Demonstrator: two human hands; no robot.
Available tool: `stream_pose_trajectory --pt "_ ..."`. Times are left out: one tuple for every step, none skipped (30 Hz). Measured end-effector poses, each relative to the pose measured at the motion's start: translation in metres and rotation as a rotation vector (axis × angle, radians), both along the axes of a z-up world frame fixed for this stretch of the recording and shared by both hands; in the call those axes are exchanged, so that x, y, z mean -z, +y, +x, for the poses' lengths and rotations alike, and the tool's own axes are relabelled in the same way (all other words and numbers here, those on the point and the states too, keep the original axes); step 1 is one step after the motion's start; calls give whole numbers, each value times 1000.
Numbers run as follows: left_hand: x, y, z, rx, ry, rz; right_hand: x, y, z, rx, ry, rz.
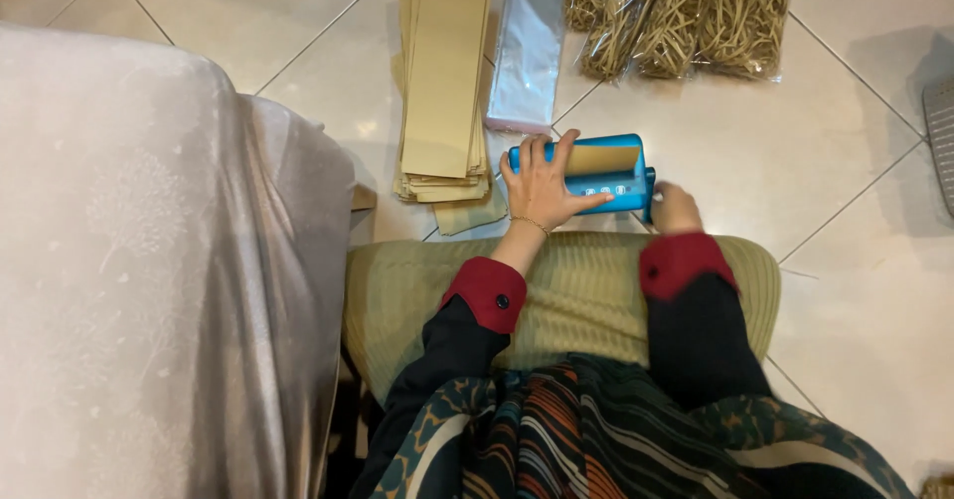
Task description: Filling plastic bags with decorative straw and sealing them using a manual bag neck sealer.
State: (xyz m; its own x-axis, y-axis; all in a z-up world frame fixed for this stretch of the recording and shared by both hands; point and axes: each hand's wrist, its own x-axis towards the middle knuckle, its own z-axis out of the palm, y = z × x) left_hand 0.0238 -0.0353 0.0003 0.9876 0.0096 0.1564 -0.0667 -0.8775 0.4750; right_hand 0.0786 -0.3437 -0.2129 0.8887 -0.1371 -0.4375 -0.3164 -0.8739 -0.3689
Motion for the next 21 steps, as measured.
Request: stream_pose_trajectory --pt "0 -1 0 1 -1 -2 -47 -2 -38 1 -1 -2" --pt "0 0 0 14 7 -6 -100 4 -59 24 -4 386" --pt "-1 0 0 27 14 -11 -162 11 -77 47 -11 775" --pt "1 1 1 25 19 -13 -191 20 -73 47 -6 773" --pt "3 2 2 40 11 5 -219 28 -69 114 -68 933" --pt "5 4 4 59 1 26 -246 37 -64 185 -133 1094" --pt "6 3 0 60 5 27 -236 43 -43 188 -131 1094" --pt "5 3 1 62 2 25 -228 50 -17 239 -212 1076" --pt "5 3 1 63 -1 24 -220 57 8 289 -293 1057" --pt "6 3 0 63 -1 23 -179 54 33 289 -293 1056" --pt "8 2 0 60 -6 14 -138 50 58 295 -267 925" --pt "8 4 3 54 -17 8 -98 49 87 295 -247 797" --pt "6 3 4 51 -24 9 -65 38 87 290 -252 799" --pt "4 3 3 50 -11 -3 -30 26 83 205 -181 595" --pt "3 2 2 50 2 -16 5 16 80 121 -111 390" --pt "1 2 3 52 4 -18 24 4 69 124 -109 388" --pt "0 2 4 54 6 -29 43 -7 58 42 -95 212" --pt "-1 3 2 52 10 -41 62 -17 45 -43 -77 35" --pt "1 1 -1 50 16 -44 37 -24 17 -44 -71 33" --pt "1 2 0 46 15 -34 11 -28 -4 2 -32 186" --pt "0 2 1 41 13 -24 -15 -32 -25 48 8 338"
